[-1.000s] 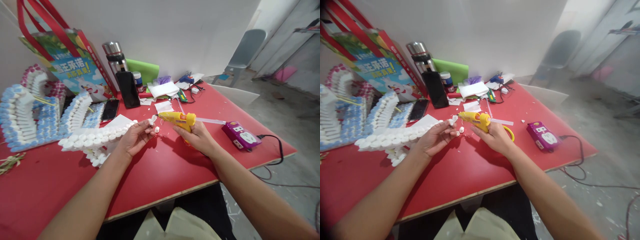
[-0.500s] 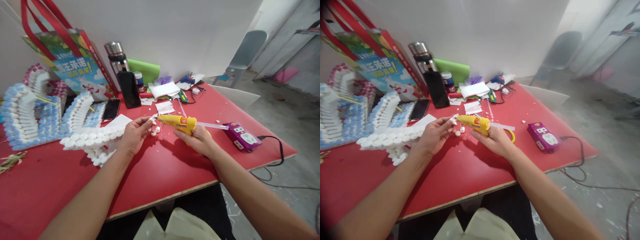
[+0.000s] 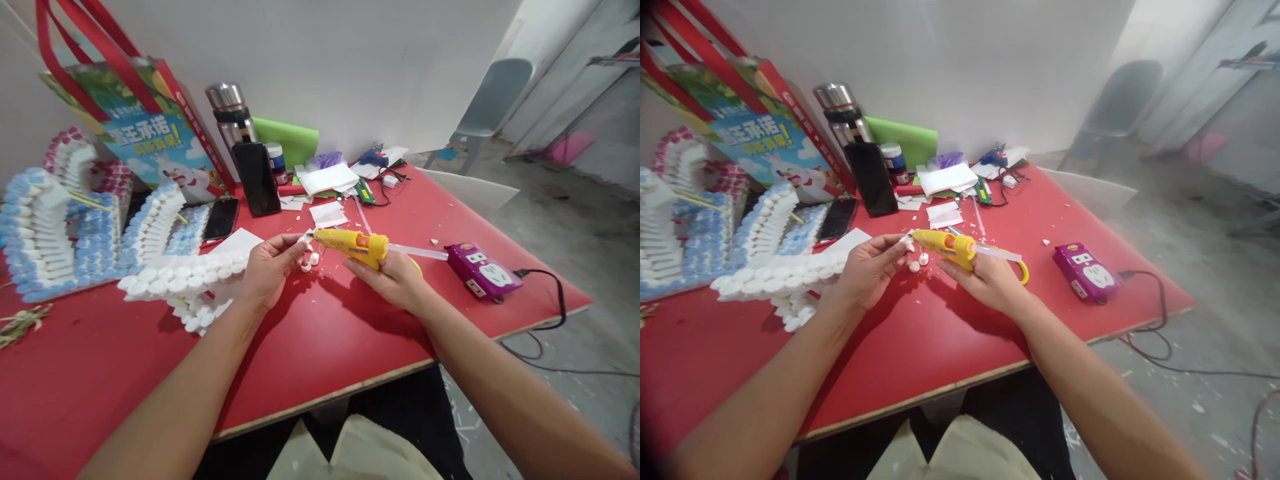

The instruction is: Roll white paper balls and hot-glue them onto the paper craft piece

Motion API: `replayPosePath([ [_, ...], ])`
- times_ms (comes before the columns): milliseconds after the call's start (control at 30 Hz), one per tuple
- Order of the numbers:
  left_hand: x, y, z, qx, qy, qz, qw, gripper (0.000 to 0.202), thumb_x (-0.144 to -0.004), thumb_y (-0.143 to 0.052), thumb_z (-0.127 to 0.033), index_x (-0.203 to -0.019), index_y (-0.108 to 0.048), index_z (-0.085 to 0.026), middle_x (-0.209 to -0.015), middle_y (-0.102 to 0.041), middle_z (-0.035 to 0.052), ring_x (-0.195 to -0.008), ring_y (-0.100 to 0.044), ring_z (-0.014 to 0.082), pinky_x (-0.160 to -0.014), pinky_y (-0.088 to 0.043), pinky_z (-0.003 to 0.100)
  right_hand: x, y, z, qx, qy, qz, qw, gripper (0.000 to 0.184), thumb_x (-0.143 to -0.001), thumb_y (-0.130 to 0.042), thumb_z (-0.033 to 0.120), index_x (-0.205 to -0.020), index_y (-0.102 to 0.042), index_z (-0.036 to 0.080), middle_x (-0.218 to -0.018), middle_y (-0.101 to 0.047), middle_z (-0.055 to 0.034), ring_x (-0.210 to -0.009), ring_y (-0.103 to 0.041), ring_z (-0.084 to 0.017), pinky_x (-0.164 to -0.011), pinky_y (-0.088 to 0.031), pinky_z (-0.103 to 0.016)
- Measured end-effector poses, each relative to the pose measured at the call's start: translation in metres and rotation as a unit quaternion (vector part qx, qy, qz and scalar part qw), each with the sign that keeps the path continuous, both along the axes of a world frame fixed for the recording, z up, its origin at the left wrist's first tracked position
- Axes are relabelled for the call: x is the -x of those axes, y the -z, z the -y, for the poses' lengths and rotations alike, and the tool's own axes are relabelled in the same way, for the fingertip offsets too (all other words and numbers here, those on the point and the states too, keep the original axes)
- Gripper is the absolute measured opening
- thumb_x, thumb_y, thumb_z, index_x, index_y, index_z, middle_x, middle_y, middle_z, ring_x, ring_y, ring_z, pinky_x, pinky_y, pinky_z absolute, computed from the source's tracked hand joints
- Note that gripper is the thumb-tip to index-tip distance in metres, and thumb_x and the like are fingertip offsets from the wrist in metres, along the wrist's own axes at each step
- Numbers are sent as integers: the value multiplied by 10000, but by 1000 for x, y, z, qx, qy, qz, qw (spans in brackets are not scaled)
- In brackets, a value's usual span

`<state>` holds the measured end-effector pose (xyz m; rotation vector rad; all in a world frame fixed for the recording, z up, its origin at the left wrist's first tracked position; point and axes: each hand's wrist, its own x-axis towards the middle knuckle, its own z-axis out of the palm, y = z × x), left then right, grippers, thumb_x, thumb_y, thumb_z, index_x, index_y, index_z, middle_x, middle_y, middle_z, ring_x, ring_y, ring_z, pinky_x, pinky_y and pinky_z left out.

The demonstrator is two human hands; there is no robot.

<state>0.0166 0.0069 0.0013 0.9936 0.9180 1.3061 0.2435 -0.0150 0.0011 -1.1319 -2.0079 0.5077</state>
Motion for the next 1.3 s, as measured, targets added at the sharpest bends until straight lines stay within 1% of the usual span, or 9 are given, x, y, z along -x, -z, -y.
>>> replayPosePath([
  [100,0,-1,0,5,-5,-1,1000,280,-663,-888,-253,-872,-759,-116,-736,-686,22,-561,-560,69,-589,-501,232,0,-1,0,1,1,-3,1000,374,-954,-547,498,-718,-561,209,-556,-478,7,-495,-443,-133,-491,-304,-287],
  [300,1,-1,-1,22,-19,14,999,312,-645,-896,-245,-879,-748,-102,-731,-681,25,-553,-554,70,-561,-503,230,-1,3,1,2,2,14,1000,383,-952,-554,487,-702,-536,198,-572,-487,7,-507,-448,-126,-506,-322,-282],
  [567,1,-3,1,22,-12,7,1000,288,-649,-895,-254,-852,-750,-110,-745,-686,22,-542,-550,63,-570,-514,232,-3,3,-1,8,4,-14,1000,341,-957,-555,458,-733,-586,204,-573,-505,7,-505,-457,-132,-496,-325,-288],
  [733,1,1,0,8,-1,-2,1000,275,-660,-889,-255,-859,-755,-122,-721,-680,18,-552,-553,71,-587,-511,242,0,2,2,-14,-7,7,1000,333,-960,-554,462,-771,-608,193,-602,-531,2,-553,-493,-138,-529,-346,-278],
  [800,1,2,0,0,-1,-9,1000,274,-661,-889,-259,-862,-760,-124,-712,-679,21,-559,-557,75,-598,-508,244,1,2,1,-13,-4,10,1000,331,-962,-550,467,-795,-619,190,-604,-537,2,-555,-493,-137,-532,-350,-274],
  [867,0,2,0,-3,-8,-16,1000,284,-655,-893,-265,-865,-765,-123,-723,-683,25,-563,-557,74,-598,-501,237,1,3,0,-9,3,11,1000,344,-960,-548,474,-776,-615,191,-595,-535,2,-539,-483,-135,-518,-340,-276],
  [1000,0,0,0,2,-17,-16,1000,291,-645,-897,-269,-858,-760,-126,-741,-690,27,-563,-563,77,-579,-499,235,-2,3,-2,-1,18,6,1000,353,-951,-556,478,-741,-599,197,-591,-537,-5,-527,-483,-140,-510,-339,-287],
  [1100,0,0,0,3,-13,-10,1000,280,-656,-889,-261,-862,-755,-128,-738,-687,22,-555,-560,75,-574,-502,235,-3,4,-2,1,14,1,1000,347,-957,-551,475,-747,-596,203,-588,-533,-1,-522,-478,-139,-513,-346,-290],
  [1300,2,1,-1,16,-12,-1,1000,306,-646,-896,-270,-865,-749,-113,-734,-675,22,-554,-546,66,-583,-500,233,-2,5,-2,-18,7,14,1000,346,-957,-553,492,-781,-624,203,-601,-545,-5,-545,-498,-149,-520,-348,-291],
])
